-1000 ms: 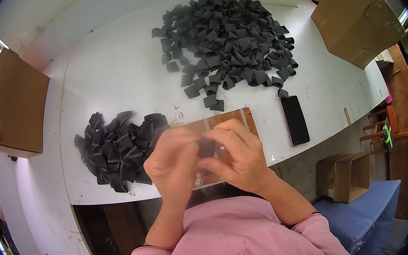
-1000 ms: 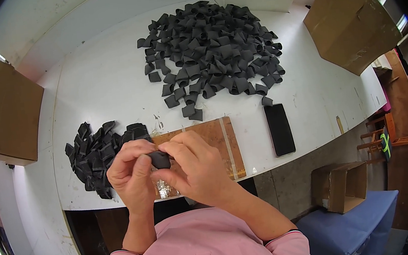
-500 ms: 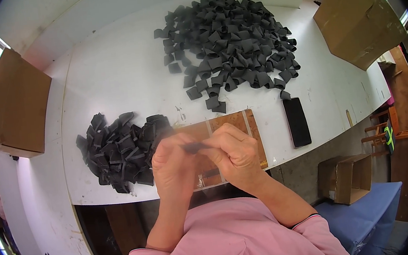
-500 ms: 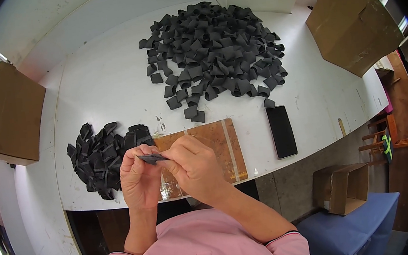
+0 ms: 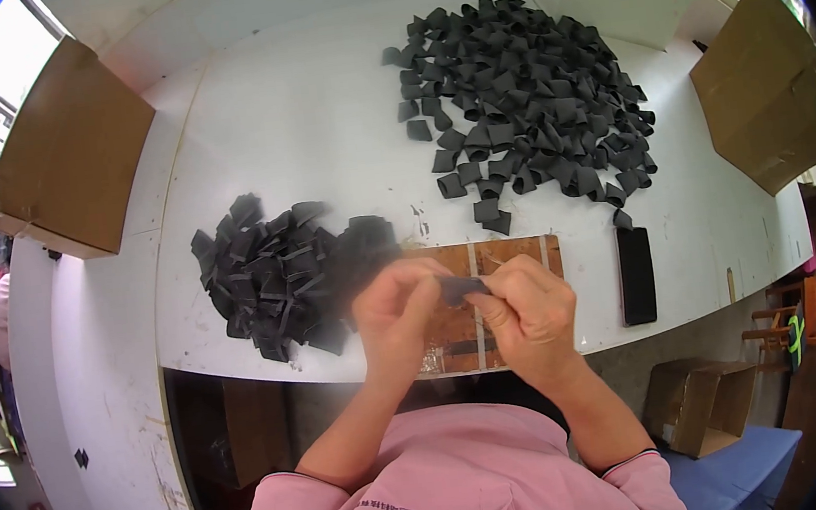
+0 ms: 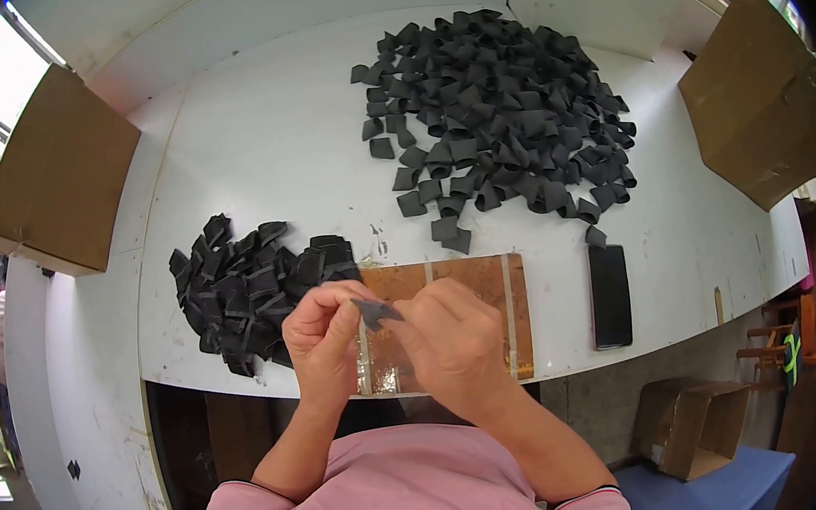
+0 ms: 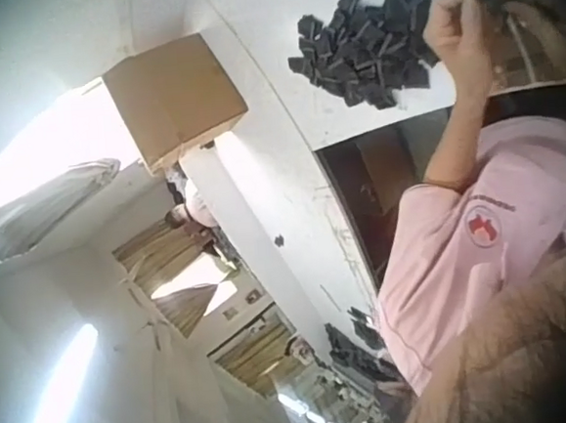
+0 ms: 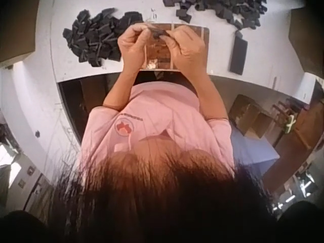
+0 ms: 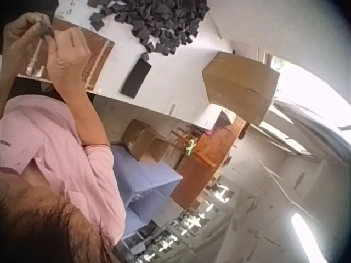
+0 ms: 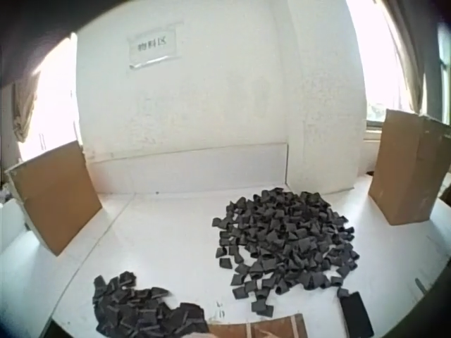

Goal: Sorting small black square components into piles on a workbench.

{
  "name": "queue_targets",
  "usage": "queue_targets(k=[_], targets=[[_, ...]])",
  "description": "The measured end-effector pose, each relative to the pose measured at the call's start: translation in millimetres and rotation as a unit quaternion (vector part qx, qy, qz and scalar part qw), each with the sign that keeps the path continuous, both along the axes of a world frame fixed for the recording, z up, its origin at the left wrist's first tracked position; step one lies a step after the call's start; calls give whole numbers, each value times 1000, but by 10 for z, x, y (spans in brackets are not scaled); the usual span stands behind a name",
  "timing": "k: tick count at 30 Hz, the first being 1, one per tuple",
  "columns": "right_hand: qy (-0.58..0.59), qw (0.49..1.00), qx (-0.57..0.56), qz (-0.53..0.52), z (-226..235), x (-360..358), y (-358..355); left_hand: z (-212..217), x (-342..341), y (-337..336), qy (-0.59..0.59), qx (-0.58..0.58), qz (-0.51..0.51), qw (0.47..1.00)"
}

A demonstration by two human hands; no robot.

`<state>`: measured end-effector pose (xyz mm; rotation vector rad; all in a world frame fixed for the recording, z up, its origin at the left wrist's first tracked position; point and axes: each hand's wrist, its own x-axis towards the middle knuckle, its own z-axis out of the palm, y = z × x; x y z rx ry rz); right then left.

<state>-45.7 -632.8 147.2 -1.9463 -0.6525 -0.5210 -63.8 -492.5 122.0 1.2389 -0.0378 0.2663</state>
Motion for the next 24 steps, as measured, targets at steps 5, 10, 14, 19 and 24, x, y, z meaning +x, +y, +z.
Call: queue_targets(k=[5,10,14,19,24], targets=[[334,865,370,55,266,313,-350,-426,684,898,-15,518,300,801],[371,883,284,-53,-130,82,-332,-829,1050,1425,120,718,188,660],[451,875,168,43,-274,-253,-265,-868,1024,1408,66,742,156,649],[542,809,202,105,-380,-295,-107,-343,344,606,-132,530,41,837],[612,673,395,130,-485,-310,-26,-132,-301,171,-216,475,-8,853]])
